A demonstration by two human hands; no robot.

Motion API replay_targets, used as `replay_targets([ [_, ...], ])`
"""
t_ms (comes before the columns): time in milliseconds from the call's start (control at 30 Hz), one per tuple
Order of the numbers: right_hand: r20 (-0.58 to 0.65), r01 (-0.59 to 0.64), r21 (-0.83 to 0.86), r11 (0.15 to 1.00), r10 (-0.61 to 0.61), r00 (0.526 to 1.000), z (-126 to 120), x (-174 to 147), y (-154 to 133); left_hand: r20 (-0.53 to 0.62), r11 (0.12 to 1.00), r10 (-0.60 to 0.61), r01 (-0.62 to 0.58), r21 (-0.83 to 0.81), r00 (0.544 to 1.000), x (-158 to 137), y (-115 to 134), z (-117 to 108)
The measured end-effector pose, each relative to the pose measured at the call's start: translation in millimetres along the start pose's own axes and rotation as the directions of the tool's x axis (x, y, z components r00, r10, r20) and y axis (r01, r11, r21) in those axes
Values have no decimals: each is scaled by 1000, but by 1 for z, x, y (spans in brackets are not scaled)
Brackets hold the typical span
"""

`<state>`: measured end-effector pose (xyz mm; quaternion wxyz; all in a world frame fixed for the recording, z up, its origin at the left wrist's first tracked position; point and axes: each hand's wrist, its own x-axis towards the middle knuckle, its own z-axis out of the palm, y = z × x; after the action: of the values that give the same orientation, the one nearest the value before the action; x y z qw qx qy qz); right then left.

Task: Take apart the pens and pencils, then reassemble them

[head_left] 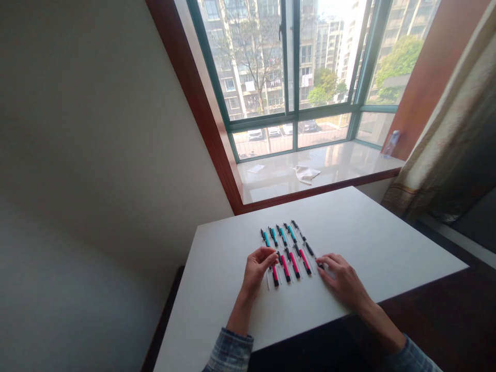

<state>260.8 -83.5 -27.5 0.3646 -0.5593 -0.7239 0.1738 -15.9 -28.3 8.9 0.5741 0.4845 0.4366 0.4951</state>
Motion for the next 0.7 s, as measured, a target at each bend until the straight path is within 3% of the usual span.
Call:
replay_targets([
  [700,28,7,0,1000,-7,1000,0,1,0,15,1000,-12,12,11,1000,-1,3,1],
])
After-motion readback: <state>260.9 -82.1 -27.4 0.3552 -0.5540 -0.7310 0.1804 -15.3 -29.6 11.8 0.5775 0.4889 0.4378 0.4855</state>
